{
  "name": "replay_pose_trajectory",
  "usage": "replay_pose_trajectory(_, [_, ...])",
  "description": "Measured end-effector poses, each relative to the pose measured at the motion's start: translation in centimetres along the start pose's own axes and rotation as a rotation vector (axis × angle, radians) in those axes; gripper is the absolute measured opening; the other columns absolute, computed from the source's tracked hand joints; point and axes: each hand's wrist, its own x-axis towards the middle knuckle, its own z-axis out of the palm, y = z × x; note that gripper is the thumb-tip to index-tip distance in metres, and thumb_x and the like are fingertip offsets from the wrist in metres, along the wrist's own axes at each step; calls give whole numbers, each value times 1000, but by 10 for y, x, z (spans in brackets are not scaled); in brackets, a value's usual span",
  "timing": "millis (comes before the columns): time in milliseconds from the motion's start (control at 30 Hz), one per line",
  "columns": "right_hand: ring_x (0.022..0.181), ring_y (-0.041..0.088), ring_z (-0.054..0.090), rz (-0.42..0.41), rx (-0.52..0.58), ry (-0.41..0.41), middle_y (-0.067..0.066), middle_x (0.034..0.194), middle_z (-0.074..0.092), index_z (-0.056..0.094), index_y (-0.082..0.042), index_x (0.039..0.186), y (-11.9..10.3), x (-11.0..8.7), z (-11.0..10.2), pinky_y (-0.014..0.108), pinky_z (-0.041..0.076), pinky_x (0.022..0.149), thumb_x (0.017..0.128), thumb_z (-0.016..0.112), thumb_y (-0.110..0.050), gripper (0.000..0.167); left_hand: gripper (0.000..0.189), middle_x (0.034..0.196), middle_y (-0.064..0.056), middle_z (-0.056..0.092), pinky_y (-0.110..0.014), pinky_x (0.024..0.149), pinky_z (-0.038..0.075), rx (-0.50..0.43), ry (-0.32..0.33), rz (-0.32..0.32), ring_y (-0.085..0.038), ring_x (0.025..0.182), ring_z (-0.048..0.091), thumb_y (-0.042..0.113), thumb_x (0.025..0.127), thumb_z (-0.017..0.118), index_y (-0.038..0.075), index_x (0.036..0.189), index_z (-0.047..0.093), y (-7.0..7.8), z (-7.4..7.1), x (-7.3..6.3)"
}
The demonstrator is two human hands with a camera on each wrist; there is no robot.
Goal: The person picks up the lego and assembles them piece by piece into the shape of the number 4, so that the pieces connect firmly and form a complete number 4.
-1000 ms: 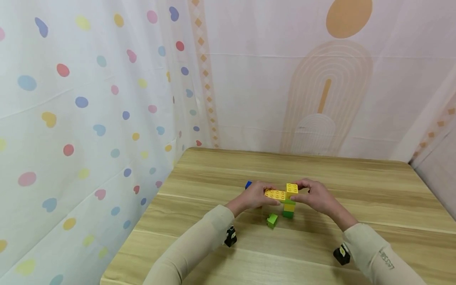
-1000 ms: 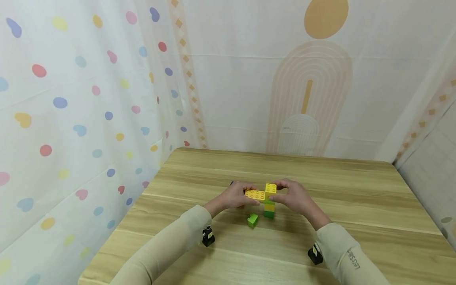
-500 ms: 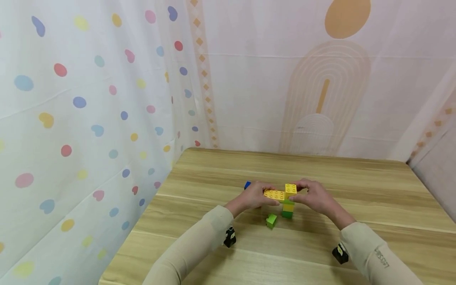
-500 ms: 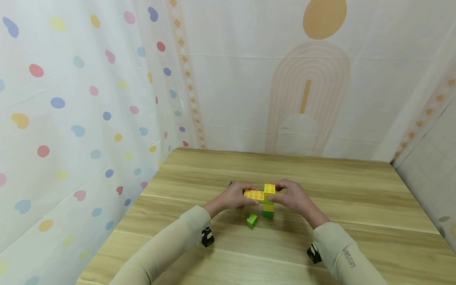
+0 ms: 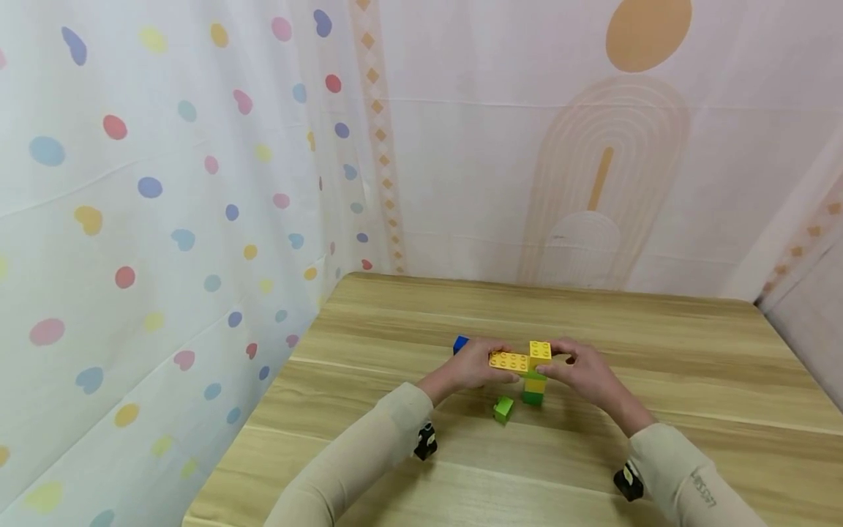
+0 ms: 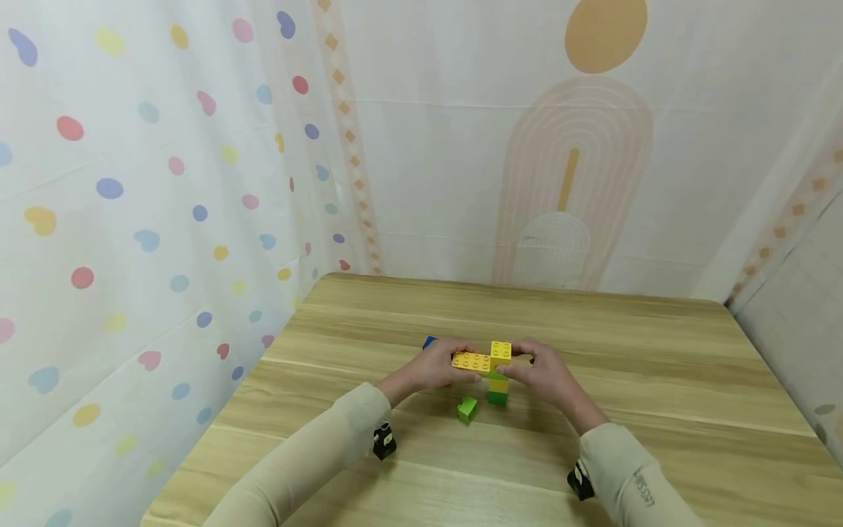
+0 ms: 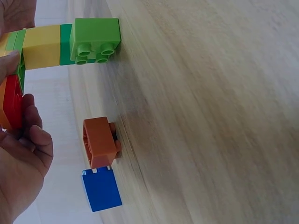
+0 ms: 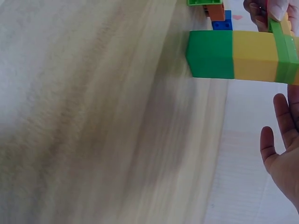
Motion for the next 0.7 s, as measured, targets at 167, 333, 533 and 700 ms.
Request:
replay_pose_trajectory(167, [113,33,56,17,32,12,12,123,64,68,-3,122,3,-2,4,51,43,94,91,74,-31,43,43,105,8,64,-24,72,50,-5,-10,-5,-7,87,59,36,88,76,15,125,65,-2,-2,-1])
replay_pose_trajectory(333, [117,41,54,45,71,2,18,127,62,64,0,128,4,-2,6,54,46,92,93,71,-34,50,61,117,-6,63,-36,83,52,-121,52,-48,-19,99,61,55,99,52,11,141,53,-9,-19,-5])
replay_pose_trajectory(533, [123,44,51,34,62,17,20,128,62,61,3,130,5,-3,8,60,42,98,94,71,-31,51,67,121,-23,62,-50,91,49,-196,161,-55,-34,105,61,59,102,39,7,141,53,-21,-43,-9])
replay_pose_trajectory(700, [121,42,53,21,68,31,19,124,64,61,4,130,6,-5,11,60,42,97,93,71,-29,50,55,118,-14,64,-42,88,50,-129,217,-63,-26,103,61,47,103,48,6,138,56,-38,-52,-15])
